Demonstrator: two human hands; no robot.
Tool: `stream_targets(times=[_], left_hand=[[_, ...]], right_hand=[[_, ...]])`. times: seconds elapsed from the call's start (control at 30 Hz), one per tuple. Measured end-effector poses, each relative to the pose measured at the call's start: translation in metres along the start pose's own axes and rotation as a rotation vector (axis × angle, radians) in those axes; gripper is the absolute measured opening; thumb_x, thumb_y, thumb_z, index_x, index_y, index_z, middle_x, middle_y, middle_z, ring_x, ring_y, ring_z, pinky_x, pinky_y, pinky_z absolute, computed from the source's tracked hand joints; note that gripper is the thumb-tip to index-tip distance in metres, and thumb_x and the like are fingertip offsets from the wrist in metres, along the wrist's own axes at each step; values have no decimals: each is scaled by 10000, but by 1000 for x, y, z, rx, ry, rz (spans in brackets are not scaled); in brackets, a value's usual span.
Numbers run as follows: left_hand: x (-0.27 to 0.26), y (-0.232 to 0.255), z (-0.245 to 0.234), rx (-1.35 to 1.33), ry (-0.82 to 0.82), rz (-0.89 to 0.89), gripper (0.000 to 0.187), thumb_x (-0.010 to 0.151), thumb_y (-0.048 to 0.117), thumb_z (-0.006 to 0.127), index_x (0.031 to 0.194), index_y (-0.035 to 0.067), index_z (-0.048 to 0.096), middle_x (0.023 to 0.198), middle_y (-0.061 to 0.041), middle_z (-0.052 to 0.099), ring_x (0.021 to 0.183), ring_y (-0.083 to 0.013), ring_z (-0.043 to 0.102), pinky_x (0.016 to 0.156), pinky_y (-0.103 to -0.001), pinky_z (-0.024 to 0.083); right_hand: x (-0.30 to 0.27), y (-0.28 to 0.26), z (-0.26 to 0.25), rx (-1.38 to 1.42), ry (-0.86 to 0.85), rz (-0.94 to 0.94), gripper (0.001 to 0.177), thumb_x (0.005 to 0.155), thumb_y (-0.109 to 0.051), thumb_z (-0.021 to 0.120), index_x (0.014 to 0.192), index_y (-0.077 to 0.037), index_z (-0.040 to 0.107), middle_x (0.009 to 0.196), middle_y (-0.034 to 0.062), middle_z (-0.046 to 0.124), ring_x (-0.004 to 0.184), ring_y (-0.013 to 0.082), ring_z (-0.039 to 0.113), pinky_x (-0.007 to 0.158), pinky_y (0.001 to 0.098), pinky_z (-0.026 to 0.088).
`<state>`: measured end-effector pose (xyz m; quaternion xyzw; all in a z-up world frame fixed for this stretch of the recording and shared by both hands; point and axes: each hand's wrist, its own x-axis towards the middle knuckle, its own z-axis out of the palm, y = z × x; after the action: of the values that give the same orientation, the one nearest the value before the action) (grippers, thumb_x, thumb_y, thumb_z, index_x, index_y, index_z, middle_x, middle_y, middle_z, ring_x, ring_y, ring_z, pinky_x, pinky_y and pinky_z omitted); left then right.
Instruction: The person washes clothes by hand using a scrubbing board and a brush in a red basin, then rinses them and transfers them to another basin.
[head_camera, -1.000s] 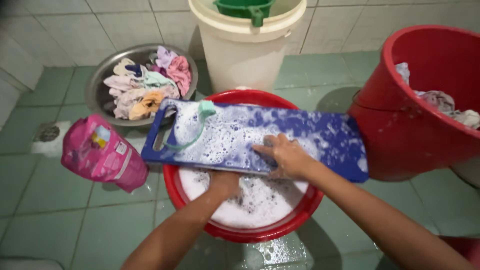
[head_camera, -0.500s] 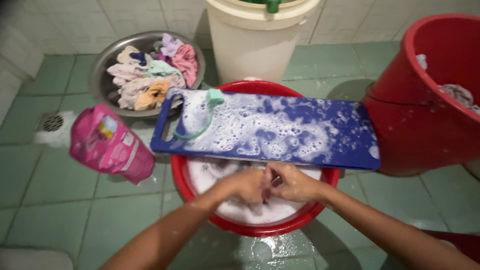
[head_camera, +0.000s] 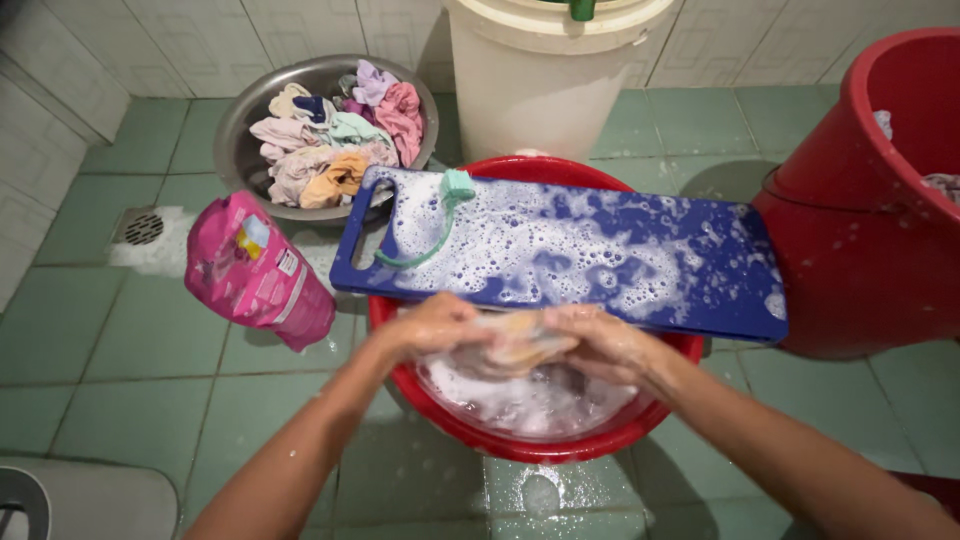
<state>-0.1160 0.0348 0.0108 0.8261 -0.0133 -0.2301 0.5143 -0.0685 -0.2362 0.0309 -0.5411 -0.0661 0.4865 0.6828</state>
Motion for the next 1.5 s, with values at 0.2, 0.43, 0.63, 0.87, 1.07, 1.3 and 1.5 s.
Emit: stream_targets(times=[0.2,0.43,0.63,0.87,1.07,1.3,1.5], left_hand=[[7,72,99,-161,908,427,251,785,228,808,820,18,676,751,-90,699,665,-189,690,592,-319,570],[9,68,105,120,812,742,145,875,105,716,792,6,650,822,-122,647,724,-262,663,662,-378,555],[0,-29,102,818,166,698,189,939,256,617,916,121,747,1025,-60,710,1085,-249,636,819,-393,578],[63,-45,63,648,263,-331,351,933,372,625,1113,79,693,1162,-147,653,1097,-297,626,966,-463,516],[158,-57,45,498,321,-229,361,921,314,672,1196,83,634,1198,-149,653,1125,-306,630,985,-476,513],[132,-86,71,390,187,-242,446,909,246,726,1293,87,565,1240,-152,653,1158,-316,635,1007,-491,510],[52,-87,40,-1246,238,-185,556,897,187,773,1376,90,506,1275,-154,653,1186,-325,639,1026,-504,507]], right_hand=[[35,33,22,418,122,-44,293,1031,-277,528,1166,-56,666,1071,113,727,1021,225,673,838,373,610],[84,116,-75,490,-87,-152,181,1061,-213,586,1142,-69,661,1012,75,686,887,158,683,722,297,613],[66,119,-76,-727,262,-28,304,999,-269,547,1175,-56,674,1068,117,730,960,218,713,841,332,596],[86,90,-96,-1448,465,190,436,964,-352,582,1259,-34,621,1199,167,660,1091,277,645,930,382,540],[135,93,-138,-1551,440,328,571,933,-423,612,1332,-16,575,1311,210,600,1204,327,587,1007,424,493],[116,82,-89,-1141,190,310,740,898,-506,647,1417,6,522,1441,259,530,1335,386,519,1097,474,437],[70,45,-42,68,74,200,776,845,-539,665,1383,3,529,1436,292,547,1344,421,520,1099,547,429]])
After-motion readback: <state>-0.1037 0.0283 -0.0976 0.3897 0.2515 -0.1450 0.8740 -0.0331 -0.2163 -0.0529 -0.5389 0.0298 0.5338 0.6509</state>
